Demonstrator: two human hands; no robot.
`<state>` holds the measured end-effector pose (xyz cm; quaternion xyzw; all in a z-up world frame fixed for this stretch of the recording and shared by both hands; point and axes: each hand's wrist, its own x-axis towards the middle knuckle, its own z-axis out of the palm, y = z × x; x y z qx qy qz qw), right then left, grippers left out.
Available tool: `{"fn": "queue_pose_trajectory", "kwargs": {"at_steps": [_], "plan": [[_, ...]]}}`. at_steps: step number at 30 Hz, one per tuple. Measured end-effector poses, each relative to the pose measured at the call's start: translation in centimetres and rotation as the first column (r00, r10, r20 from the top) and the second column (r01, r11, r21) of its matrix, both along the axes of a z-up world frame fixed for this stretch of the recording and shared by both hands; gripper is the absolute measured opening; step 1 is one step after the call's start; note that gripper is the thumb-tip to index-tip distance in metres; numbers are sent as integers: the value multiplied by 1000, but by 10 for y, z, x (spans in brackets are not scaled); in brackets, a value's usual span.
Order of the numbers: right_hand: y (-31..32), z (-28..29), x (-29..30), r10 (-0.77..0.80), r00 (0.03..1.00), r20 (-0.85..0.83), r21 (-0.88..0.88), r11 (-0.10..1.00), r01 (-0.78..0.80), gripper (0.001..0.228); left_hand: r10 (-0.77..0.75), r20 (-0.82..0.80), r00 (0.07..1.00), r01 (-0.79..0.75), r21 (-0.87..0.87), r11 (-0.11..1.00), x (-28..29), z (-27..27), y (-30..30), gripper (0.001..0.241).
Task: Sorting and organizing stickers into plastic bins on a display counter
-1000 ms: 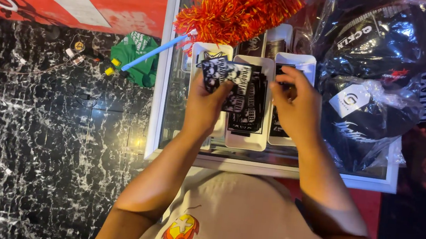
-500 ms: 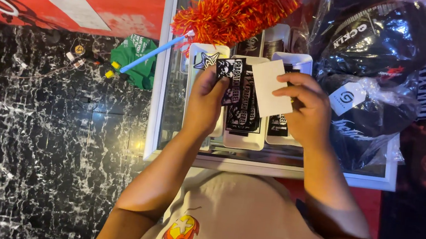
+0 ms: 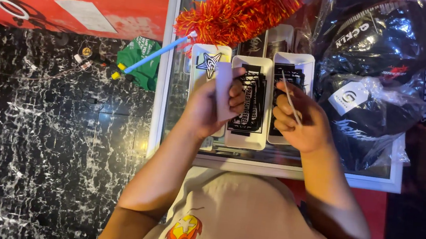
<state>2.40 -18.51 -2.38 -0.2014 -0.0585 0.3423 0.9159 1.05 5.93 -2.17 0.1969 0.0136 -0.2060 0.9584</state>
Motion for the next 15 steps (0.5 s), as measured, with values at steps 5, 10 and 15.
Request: {"fn": "queue_pose_trajectory", "kwargs": {"at_steps": [5,10,15], "plan": [[20,11,-14,-185,801,569,-739,313,597,22,320,421,849,-525,744,414,-7,5,4,28],[31,9,-7,46,796,603,-798,33,602,33,393,364,844,-505,786,356,-6,13,4,28],[29,29,-13,323,639,698,-605,-209,768,28,300,354,886,-436,856,278,-11,24,-5,48]]}}
